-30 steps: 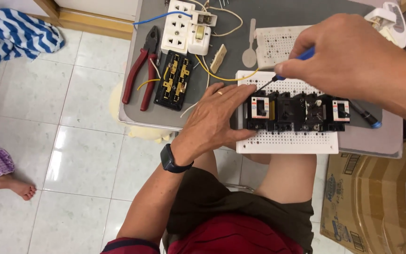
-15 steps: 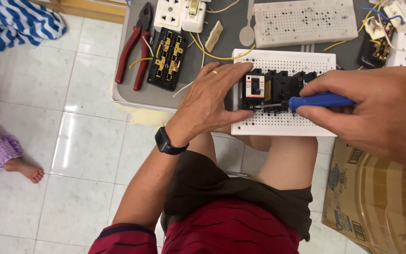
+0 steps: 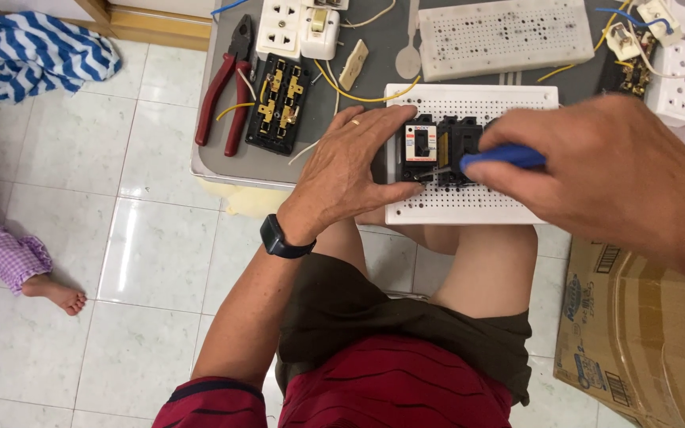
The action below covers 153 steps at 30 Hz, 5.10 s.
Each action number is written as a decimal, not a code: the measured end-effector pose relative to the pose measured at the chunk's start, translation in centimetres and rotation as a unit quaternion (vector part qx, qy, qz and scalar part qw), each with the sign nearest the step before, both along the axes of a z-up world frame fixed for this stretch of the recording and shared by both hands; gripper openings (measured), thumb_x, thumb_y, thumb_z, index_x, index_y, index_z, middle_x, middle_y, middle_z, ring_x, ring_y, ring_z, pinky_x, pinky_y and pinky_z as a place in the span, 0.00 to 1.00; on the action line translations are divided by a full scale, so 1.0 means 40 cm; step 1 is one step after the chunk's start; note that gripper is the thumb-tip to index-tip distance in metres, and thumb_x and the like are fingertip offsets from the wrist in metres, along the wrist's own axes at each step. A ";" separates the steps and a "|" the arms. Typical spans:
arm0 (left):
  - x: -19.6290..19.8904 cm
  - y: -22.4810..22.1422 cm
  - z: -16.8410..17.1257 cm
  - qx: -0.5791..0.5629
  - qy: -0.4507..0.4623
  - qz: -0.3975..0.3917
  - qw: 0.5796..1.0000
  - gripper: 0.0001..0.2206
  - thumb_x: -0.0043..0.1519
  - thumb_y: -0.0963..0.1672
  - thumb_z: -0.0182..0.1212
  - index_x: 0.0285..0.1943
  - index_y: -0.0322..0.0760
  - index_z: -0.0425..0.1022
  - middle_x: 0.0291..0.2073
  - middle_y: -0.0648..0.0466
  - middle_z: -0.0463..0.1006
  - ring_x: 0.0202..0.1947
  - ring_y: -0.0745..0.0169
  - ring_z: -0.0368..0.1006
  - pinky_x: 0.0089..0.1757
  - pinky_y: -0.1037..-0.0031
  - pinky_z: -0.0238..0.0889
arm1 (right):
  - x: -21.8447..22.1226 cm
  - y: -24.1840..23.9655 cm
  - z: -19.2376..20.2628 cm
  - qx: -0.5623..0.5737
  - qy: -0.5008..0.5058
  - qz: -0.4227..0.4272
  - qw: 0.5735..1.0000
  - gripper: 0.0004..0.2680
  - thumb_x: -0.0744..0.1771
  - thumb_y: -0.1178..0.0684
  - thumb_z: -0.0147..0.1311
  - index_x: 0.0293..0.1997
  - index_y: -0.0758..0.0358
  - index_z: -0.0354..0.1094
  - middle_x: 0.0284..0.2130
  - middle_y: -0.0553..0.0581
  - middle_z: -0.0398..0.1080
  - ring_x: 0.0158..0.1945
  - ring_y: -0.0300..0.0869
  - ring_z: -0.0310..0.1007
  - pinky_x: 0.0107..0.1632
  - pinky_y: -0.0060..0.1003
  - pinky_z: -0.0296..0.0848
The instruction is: Assembling an electrical panel by mounting circuit breakers onto a perforated board and connecting wires using a screwdriver.
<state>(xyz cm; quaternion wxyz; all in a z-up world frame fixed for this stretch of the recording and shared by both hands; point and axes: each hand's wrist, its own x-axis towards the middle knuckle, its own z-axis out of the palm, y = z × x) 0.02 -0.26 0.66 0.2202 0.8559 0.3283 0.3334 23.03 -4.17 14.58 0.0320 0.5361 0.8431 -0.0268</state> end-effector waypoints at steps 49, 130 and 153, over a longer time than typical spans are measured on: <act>0.007 -0.004 -0.009 0.020 0.011 0.015 1.000 0.38 0.52 0.52 0.76 0.68 0.40 0.59 0.62 0.49 0.71 0.61 0.53 0.69 0.63 0.58 0.50 | -0.029 0.003 -0.013 0.221 -0.229 0.100 0.943 0.23 0.76 0.24 0.46 0.33 0.49 0.59 0.09 0.45 0.52 0.16 0.41 0.57 0.24 0.34 0.51; -0.033 0.008 -0.004 -0.067 -0.010 -0.074 0.995 0.34 0.52 0.42 0.55 0.71 0.37 0.54 0.68 0.46 0.63 0.70 0.47 0.57 0.67 0.54 0.45 | -0.088 0.012 0.048 0.067 -0.321 0.097 0.940 0.17 0.70 0.26 0.35 0.30 0.40 0.60 0.15 0.39 0.64 0.18 0.43 0.68 0.22 0.38 0.57; -0.045 0.013 -0.028 0.014 -0.019 -0.088 0.996 0.39 0.51 0.45 0.68 0.71 0.33 0.51 0.66 0.42 0.65 0.67 0.44 0.61 0.64 0.55 0.50 | -0.155 0.015 0.033 -0.054 -0.442 0.077 0.892 0.15 0.70 0.32 0.31 0.35 0.44 0.60 0.14 0.41 0.70 0.18 0.39 0.72 0.23 0.36 0.62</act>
